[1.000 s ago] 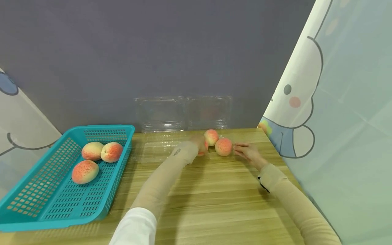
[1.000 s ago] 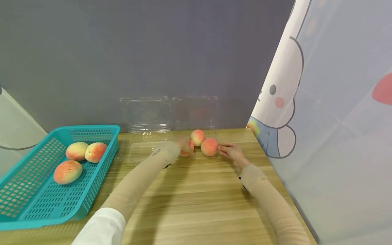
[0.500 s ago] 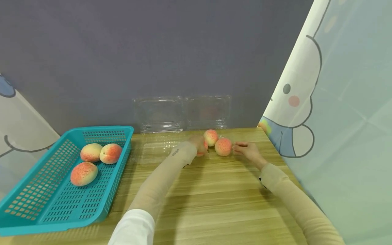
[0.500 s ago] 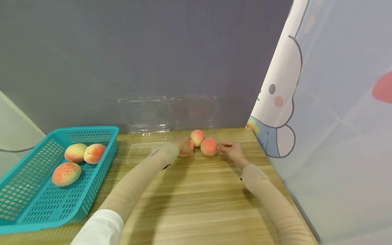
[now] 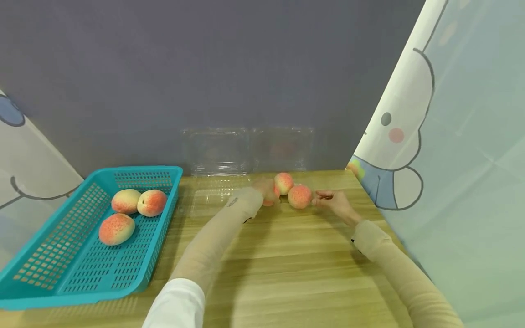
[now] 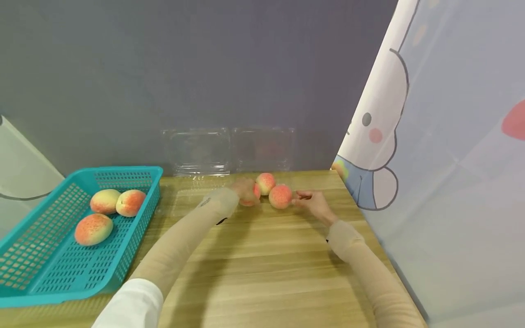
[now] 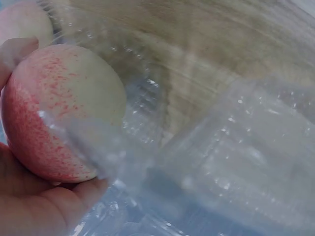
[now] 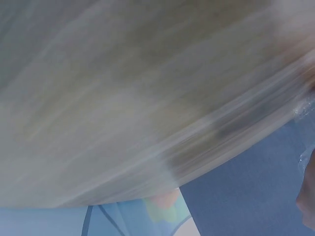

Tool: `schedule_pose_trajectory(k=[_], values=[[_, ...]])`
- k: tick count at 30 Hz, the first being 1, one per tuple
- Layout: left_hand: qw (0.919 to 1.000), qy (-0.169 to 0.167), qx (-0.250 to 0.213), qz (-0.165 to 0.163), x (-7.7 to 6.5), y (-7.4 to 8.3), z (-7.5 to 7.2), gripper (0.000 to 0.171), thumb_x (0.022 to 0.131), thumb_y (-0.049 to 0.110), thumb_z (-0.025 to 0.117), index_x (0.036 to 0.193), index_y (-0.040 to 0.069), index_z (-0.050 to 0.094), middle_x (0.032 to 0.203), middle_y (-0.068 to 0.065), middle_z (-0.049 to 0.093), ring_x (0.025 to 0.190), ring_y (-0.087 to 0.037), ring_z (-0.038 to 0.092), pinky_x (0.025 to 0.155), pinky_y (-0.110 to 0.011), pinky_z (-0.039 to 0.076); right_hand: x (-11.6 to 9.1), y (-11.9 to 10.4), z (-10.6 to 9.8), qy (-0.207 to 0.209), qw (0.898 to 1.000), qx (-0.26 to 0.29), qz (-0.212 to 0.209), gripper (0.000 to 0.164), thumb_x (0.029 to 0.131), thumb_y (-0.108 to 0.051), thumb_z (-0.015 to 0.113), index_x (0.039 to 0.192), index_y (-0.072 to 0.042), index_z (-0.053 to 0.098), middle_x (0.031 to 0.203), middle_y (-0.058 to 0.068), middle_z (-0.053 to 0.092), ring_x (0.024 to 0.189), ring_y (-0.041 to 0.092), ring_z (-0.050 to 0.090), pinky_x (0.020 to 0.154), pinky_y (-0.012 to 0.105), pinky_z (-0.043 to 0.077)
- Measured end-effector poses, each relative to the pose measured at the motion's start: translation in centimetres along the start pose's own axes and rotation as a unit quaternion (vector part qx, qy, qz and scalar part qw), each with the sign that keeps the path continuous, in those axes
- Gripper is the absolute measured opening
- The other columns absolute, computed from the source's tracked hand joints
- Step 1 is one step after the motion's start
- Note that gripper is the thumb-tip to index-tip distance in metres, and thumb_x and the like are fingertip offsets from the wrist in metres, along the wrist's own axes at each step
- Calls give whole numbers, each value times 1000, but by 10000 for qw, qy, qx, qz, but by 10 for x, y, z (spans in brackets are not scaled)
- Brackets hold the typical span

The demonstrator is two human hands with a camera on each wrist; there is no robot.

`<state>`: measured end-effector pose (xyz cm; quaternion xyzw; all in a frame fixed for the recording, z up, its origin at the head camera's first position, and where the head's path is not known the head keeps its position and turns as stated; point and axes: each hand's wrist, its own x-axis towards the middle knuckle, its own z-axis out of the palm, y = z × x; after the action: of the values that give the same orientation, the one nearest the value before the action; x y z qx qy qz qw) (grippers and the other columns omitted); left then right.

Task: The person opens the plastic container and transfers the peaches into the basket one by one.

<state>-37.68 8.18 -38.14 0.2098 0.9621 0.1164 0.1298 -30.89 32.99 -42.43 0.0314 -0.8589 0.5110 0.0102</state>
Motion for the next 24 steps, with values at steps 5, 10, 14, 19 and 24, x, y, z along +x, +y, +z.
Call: schedule_pose_trajectory(k=[5, 10, 14, 19, 24], values=[[9998, 20, 173, 99, 0, -3, 1, 27, 71, 40, 73, 77, 17, 58, 78, 2, 60, 74, -16, 56, 68, -26, 48, -1, 4, 1, -315, 9994, 132, 114, 60, 79, -21, 72, 128, 5, 49, 111, 21, 61, 82, 3, 61, 77, 19, 52], [9988, 300, 252, 301, -3, -2, -10, 36, 69, 41, 74, 88, 12, 63, 90, -2, 64, 86, -21, 59, 79, -32, 50, 0, 2, -2, -344, 9990, 257, 156, 61, 79, -18, 71, 131, 3, 47, 112, 20, 60, 83, 4, 61, 77, 21, 52], [9994, 242, 166, 159, -9, -3, -18, 63, 70, 46, 73, 118, 9, 53, 114, -8, 59, 108, -28, 54, 94, -42, 45, 1, 0, -2, -339, 9977, 451, 375, 60, 81, -17, 69, 132, 2, 46, 115, 22, 57, 85, 4, 62, 79, 22, 52], [9998, 209, -27, 7, -14, -5, -25, 71, 70, 44, 73, 126, 10, 46, 121, -9, 54, 113, -32, 50, 93, -43, 46, 0, -2, 2, -412, 9806, 1733, 818, 58, 88, -8, 59, 137, 8, 33, 137, 29, 36, 90, 4, 64, 88, 24, 50], [9992, 403, 36, 48, -17, -7, -28, 63, 68, 44, 75, 116, 11, 51, 110, -7, 58, 104, -29, 53, 87, -39, 48, -1, -4, 5, -267, 9649, 2398, 1033, 55, 90, -2, 54, 137, 11, 28, 144, 28, 25, 84, -2, 63, 87, 19, 49]])
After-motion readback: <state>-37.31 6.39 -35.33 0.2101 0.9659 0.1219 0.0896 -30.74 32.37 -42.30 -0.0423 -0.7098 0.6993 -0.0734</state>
